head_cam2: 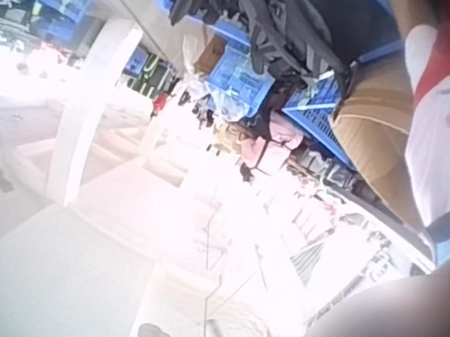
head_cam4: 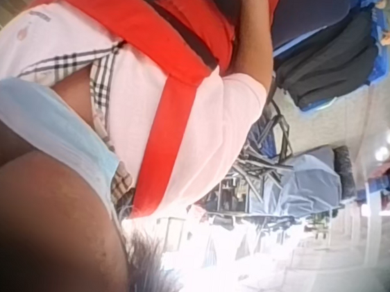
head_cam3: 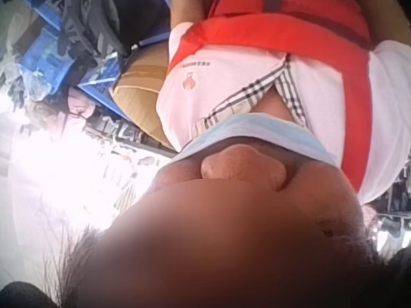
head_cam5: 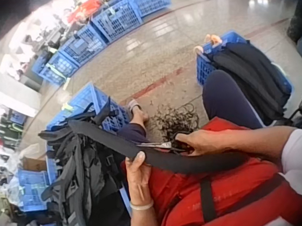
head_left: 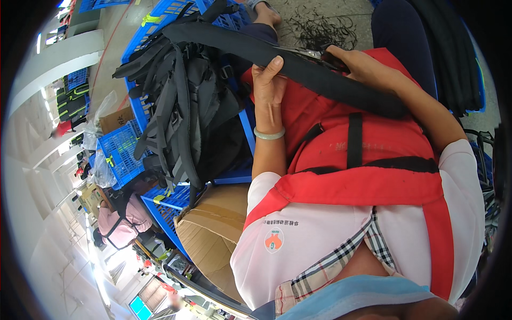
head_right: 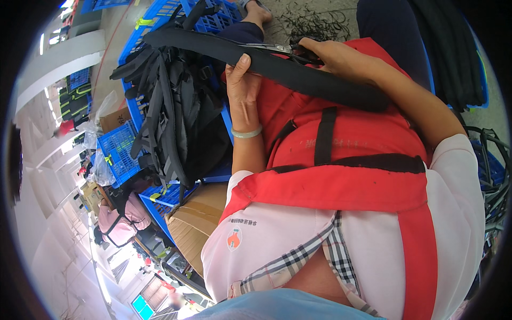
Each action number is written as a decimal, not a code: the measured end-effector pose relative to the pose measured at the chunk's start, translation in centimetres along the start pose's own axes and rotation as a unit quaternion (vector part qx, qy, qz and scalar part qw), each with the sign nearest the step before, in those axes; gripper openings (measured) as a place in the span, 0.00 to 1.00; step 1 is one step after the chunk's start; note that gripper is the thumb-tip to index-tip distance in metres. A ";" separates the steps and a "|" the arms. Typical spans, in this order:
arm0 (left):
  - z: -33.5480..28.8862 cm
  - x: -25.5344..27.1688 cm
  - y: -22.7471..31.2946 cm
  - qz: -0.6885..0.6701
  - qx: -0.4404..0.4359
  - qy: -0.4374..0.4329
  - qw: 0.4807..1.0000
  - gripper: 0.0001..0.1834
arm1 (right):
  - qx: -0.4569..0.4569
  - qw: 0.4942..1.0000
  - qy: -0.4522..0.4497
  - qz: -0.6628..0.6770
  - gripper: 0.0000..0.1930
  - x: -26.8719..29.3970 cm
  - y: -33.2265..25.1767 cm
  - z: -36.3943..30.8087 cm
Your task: Trim excess material from black straps using scissors
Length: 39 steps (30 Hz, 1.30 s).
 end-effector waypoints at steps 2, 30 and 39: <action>-0.2 0.6 -0.1 0.011 -0.007 0.015 1.000 0.09 | -0.026 0.998 -0.038 0.036 0.22 0.4 -0.7 -0.3; 0.2 0.4 0.8 -0.042 -0.001 0.009 0.999 0.12 | -0.023 1.000 0.012 0.010 0.14 -0.5 1.1 0.2; 0.6 0.1 0.3 -0.021 -0.015 -0.001 1.000 0.11 | -0.008 1.000 0.017 -0.025 0.28 -0.5 -0.6 1.5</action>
Point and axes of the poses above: each hand's wrist, its own z-axis towards the middle knuckle, its own x-axis out of the back of the hand, y = z × x, the point moved 9 cm from there along z, towards the middle knuckle, and after that the axes turned 10 degrees about x, right-handed, at the moved point
